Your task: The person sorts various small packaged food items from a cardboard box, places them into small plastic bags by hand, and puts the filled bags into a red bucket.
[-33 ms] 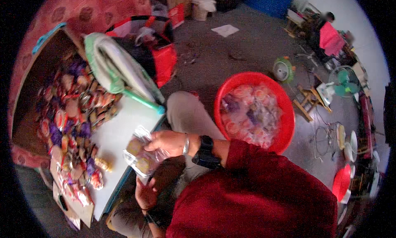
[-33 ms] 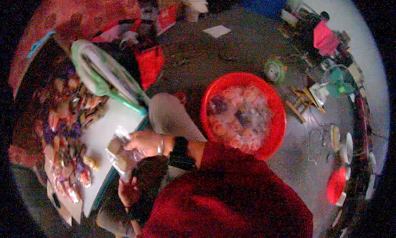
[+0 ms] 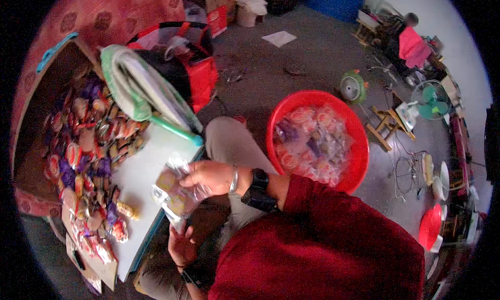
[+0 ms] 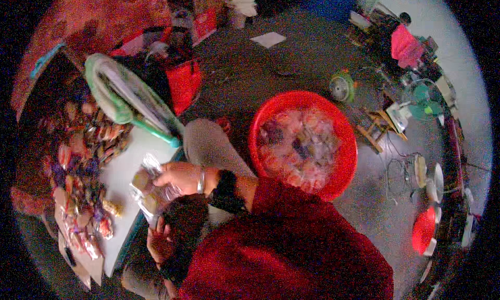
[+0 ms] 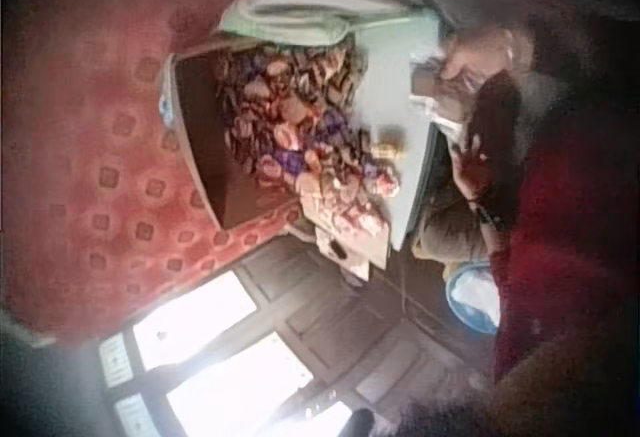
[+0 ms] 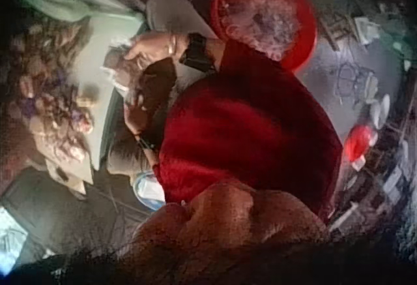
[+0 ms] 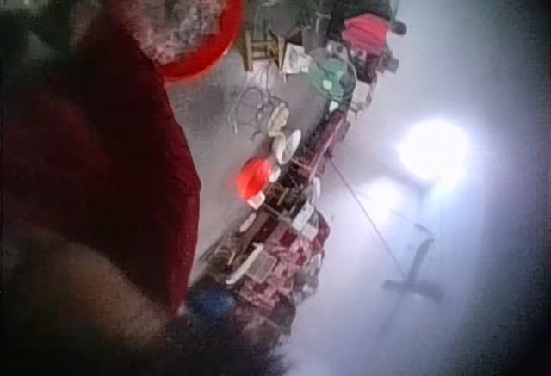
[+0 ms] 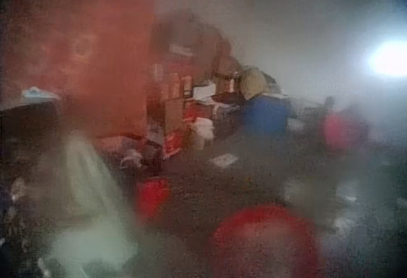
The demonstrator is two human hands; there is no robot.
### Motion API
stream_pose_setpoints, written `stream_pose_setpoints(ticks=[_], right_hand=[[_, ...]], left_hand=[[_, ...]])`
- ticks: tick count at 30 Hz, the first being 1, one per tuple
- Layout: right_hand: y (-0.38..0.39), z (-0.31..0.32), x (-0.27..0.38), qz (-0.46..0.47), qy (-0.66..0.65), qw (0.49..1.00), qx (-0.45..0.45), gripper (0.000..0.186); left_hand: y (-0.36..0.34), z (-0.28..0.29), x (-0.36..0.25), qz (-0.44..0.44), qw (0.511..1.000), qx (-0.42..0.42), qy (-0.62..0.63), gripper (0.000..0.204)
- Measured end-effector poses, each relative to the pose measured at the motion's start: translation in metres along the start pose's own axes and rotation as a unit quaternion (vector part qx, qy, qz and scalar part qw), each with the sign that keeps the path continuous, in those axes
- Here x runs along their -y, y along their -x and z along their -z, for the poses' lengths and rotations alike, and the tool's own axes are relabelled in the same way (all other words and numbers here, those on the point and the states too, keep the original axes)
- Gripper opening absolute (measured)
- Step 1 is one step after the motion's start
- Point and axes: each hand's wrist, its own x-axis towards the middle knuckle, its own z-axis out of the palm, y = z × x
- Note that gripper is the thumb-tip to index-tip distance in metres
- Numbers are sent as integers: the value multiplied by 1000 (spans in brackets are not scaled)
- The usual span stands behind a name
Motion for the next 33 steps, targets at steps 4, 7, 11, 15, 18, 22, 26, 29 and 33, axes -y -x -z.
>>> stream_pose_setpoints(ticks=[4,7,11,15,18,22,26,29,33], right_hand=[[56,1,99,114,-100,982,-114,35],[94,25,130,198,-134,958,-160,35],[157,80,123,294,-41,876,-381,31],[231,143,60,257,-78,788,-553,28],[297,181,3,178,36,801,-571,26],[321,155,-20,153,-118,763,-617,22],[389,170,-23,153,-133,708,-676,21],[465,184,-11,165,-128,631,-747,22],[556,187,-14,136,-130,519,-834,24]], left_hand=[[-4,-17,-1,27,999,32,32,50],[-3,-13,1,20,999,20,33,48],[-6,-15,3,15,998,-66,-7,49],[-10,4,3,42,999,-25,21,51],[-12,-5,3,41,999,-27,-6,52],[-11,4,3,53,998,0,14,50],[-20,23,6,37,997,-60,12,46],[-18,15,5,51,997,-52,-20,45],[-10,-10,7,28,996,-86,-26,46]])
